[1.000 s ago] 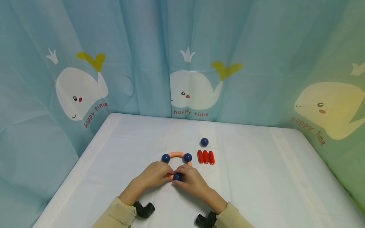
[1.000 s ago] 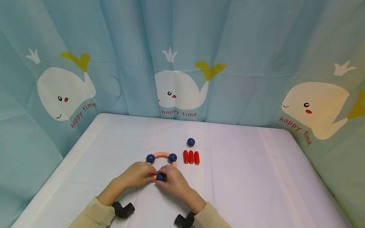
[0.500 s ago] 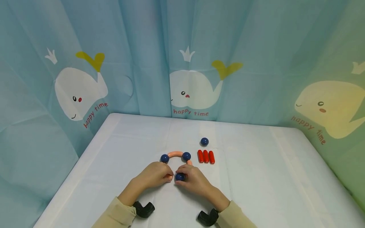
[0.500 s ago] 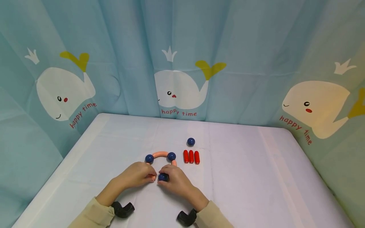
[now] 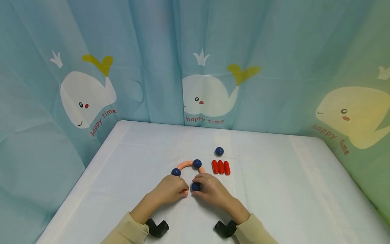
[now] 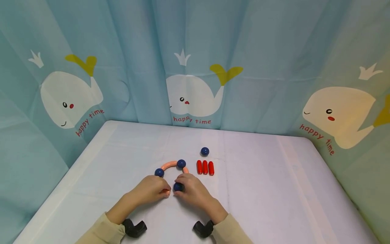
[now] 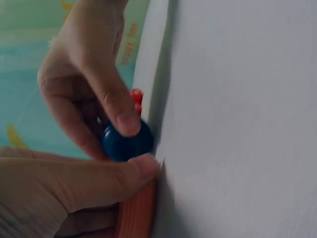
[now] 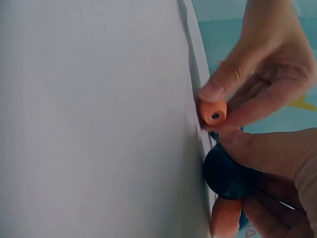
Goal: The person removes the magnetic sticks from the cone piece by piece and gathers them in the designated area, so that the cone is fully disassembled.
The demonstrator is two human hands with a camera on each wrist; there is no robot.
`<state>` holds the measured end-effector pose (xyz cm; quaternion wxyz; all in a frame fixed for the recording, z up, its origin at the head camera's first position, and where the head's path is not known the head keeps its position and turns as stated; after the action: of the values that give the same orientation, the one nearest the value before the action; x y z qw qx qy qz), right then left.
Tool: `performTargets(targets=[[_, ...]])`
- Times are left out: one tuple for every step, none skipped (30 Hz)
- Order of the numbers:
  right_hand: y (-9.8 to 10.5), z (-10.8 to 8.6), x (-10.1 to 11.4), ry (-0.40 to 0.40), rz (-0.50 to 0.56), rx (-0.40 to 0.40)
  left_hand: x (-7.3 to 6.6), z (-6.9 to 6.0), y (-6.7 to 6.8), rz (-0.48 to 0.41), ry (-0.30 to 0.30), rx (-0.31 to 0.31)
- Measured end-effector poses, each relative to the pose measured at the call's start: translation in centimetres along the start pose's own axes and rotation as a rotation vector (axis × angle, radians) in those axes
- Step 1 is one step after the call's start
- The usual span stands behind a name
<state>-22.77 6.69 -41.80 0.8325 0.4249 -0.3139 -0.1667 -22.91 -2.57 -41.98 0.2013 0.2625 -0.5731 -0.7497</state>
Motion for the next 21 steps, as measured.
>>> performTargets(targets=[[0.1, 0.0, -0.1, -0.004, -0.014, -0.002, -0.1, 0.0, 0.0, 0.002, 0.007, -0.009], [0.2, 0.0, -0.2, -0.008, -0.027, -0.004, -0.2, 0.0, 0.1, 0.008, 0.011, -0.015], [0.3, -0.1, -0.3, -0.012, -0.04, -0.005, -0.3, 0.0, 0.1, 0.012, 0.018, -0.021], [0.4, -0.1, -0.4, -0.016, -0.05, -0.007, -0.4, 0.0, 0.1, 0.019, 0.023, -0.027], [0.5, -0.1, -0.5, -0.02, -0.058, -0.01, -0.5, 0.0, 0.1, 0.025, 0.027, -0.031], [0.6, -0.1, -0.6, -0.023, -0.061, -0.013, -0.5, 0.0, 0.2, 0.031, 0.032, -0.038], [0.6, -0.1, -0.7, -0.023, -0.064, -0.014, -0.6, 0.1, 0.1, 0.039, 0.036, -0.044], [0.6, -0.1, -0.7, -0.021, -0.066, -0.017, -0.6, 0.1, 0.1, 0.047, 0.038, -0.046], [0.7, -0.2, -0.8, -0.021, -0.063, -0.02, -0.7, 0.1, 0.2, 0.05, 0.042, -0.051], [0.7, -0.2, -0.8, -0.02, -0.063, -0.021, -0.7, 0.1, 0.2, 0.054, 0.046, -0.058], [0.7, -0.2, -0.8, -0.019, -0.063, -0.021, -0.8, 0.1, 0.2, 0.057, 0.051, -0.066], [0.8, -0.2, -0.9, -0.02, -0.064, -0.022, -0.8, 0.1, 0.2, 0.059, 0.059, -0.079], [0.8, -0.2, -1.0, -0.023, -0.068, -0.021, -0.9, 0.1, 0.2, 0.059, 0.066, -0.092], [0.9, -0.2, -1.0, -0.024, -0.07, -0.025, -1.0, 0.1, 0.2, 0.059, 0.075, -0.105], [1.0, -0.2, -1.1, -0.026, -0.075, -0.028, -1.1, 0.1, 0.1, 0.059, 0.084, -0.12], [1.0, -0.2, -1.2, -0.029, -0.084, -0.03, -1.1, 0.1, 0.1, 0.058, 0.094, -0.133], [1.1, -0.3, -1.3, -0.031, -0.09, -0.034, -1.2, 0.1, 0.0, 0.053, 0.103, -0.145], [1.2, -0.3, -1.4, -0.033, -0.098, -0.037, -1.3, 0.1, 0.0, 0.049, 0.111, -0.155], [1.3, -0.3, -1.5, -0.029, -0.103, -0.041, -1.4, 0.1, -0.1, 0.042, 0.119, -0.158], [1.4, -0.3, -1.5, -0.023, -0.105, -0.046, -1.4, 0.1, -0.1, 0.03, 0.129, -0.16], [1.4, -0.4, -1.5, -0.017, -0.106, -0.05, -1.3, 0.1, -0.1, 0.016, 0.136, -0.164]])
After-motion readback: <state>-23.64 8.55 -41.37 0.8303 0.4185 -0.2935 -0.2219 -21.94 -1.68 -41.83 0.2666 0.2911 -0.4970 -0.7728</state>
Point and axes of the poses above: each hand's wrist, its own z-axis towards the middle knuckle, its own y-axis out of the back of the hand, x = y × z, the point moved 8 cm from there along z, towards the middle knuckle
